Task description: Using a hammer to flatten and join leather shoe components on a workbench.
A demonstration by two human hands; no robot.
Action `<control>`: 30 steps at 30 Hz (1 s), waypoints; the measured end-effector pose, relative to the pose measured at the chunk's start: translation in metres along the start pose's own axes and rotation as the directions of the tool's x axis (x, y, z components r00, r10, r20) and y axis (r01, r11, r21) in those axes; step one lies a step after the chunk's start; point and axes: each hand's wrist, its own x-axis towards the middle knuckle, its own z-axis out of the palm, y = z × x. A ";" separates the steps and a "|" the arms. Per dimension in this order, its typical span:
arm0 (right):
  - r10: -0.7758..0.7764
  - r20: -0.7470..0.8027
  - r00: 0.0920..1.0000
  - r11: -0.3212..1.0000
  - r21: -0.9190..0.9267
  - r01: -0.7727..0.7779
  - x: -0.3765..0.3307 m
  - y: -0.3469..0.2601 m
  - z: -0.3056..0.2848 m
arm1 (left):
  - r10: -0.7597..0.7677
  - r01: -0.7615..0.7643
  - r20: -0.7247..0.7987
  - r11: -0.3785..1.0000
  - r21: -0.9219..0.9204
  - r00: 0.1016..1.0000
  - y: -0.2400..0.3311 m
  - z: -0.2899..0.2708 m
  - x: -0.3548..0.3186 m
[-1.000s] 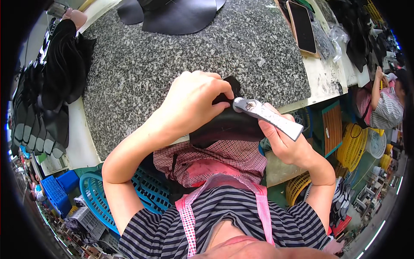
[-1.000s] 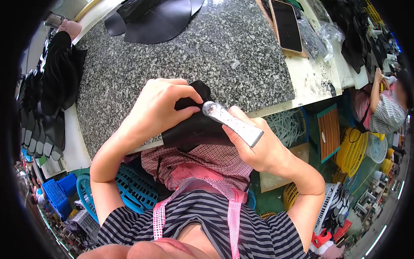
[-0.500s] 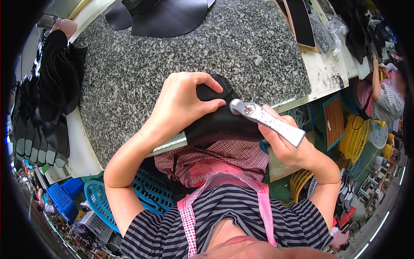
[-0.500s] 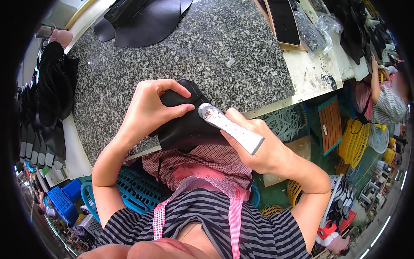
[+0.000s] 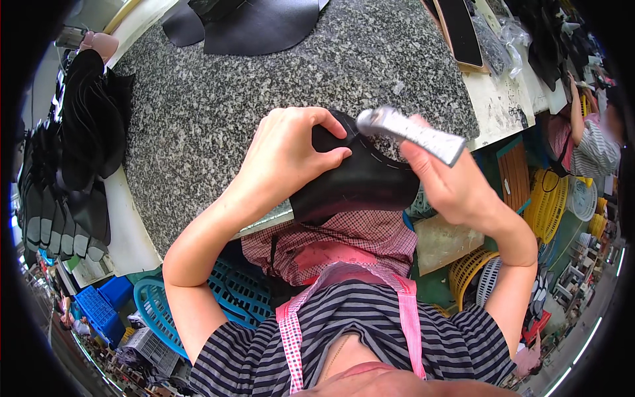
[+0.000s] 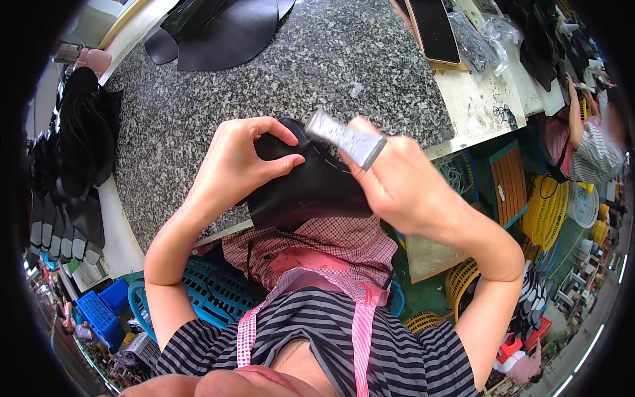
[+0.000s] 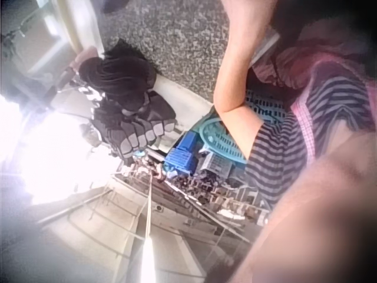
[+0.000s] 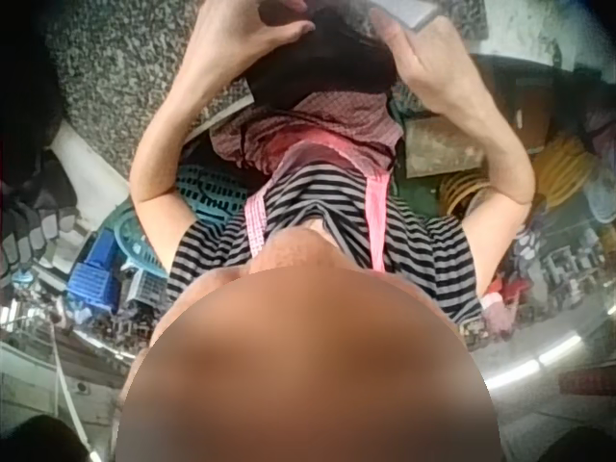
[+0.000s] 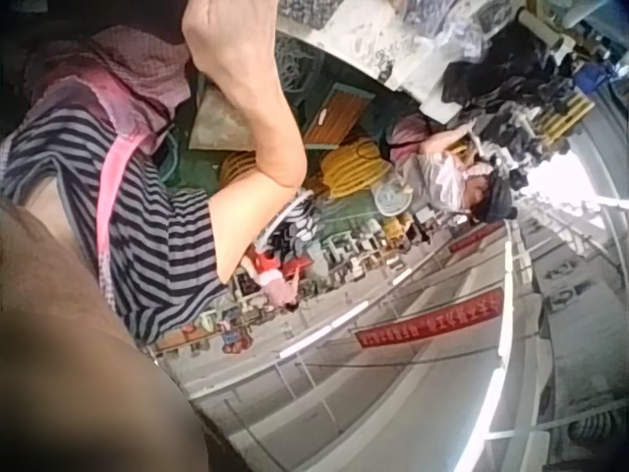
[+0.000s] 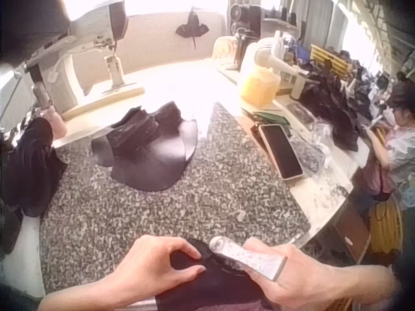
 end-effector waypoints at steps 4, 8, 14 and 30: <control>0.142 -0.067 0.988 0.988 0.063 -0.138 0.003 -0.013 -0.008 | -0.023 0.023 0.003 0.999 0.044 1.000 0.003 -0.001 -0.005; 0.125 0.070 0.990 0.992 -0.036 -0.122 0.000 -0.012 0.009 | 0.031 -0.028 -0.043 0.998 0.053 0.999 0.006 0.001 -0.013; 0.001 0.090 0.996 0.996 -0.091 0.007 0.008 -0.003 0.002 | 0.037 -0.029 -0.210 0.999 0.045 0.977 0.002 0.015 -0.036; 0.011 0.058 0.998 0.996 -0.092 -0.006 -0.001 -0.017 0.021 | 0.105 -0.089 -0.215 0.993 0.083 0.971 -0.003 0.016 -0.035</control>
